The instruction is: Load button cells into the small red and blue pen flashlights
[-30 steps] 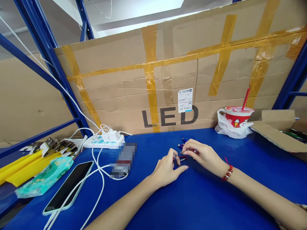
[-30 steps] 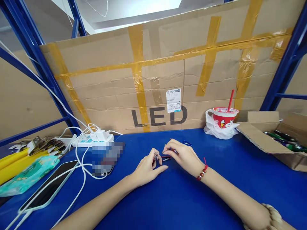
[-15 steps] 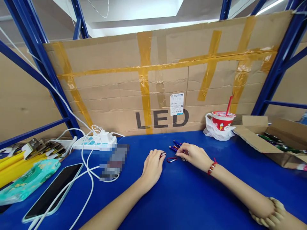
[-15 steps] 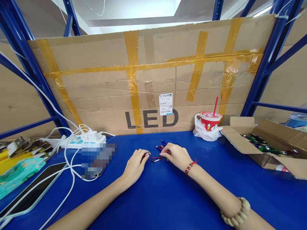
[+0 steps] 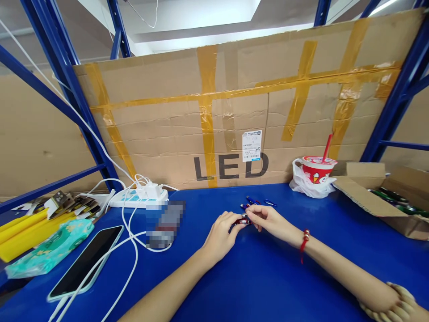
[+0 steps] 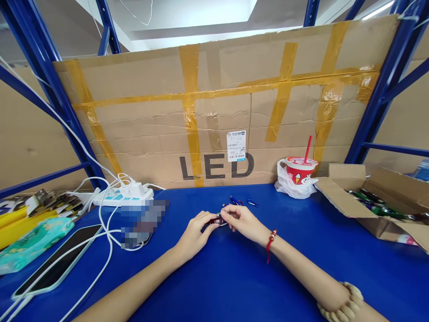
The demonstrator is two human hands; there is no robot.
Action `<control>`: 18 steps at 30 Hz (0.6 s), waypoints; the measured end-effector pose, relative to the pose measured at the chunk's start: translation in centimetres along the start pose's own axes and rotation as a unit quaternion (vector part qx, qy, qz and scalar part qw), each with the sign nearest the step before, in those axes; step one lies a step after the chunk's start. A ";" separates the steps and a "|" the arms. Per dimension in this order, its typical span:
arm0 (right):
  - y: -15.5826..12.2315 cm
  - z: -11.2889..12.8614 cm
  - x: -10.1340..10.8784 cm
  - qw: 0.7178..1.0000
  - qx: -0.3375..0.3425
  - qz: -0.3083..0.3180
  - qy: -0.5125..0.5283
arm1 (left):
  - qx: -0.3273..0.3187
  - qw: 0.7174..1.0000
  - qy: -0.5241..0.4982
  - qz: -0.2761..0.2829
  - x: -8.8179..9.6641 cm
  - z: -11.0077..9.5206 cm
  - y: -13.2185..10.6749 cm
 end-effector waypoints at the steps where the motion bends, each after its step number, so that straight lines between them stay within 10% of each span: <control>1: 0.0 0.1 -0.1 1.000 -0.007 0.001 0.012 | -0.001 1.000 0.002 0.002 0.0 -0.1 0.0; 18: -0.1 -0.6 0.7 0.999 -0.047 0.003 -0.005 | -0.015 1.000 -0.016 -0.011 0.0 0.3 -0.2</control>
Point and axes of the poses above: each hand's wrist, its own y-axis towards the middle knuckle, its own x-axis out of the back of the hand, z = x × y, the point moved 8 cm from there along y, towards the middle knuckle, and after that the axes turned 3 degrees about x, right-handed, at the moved point
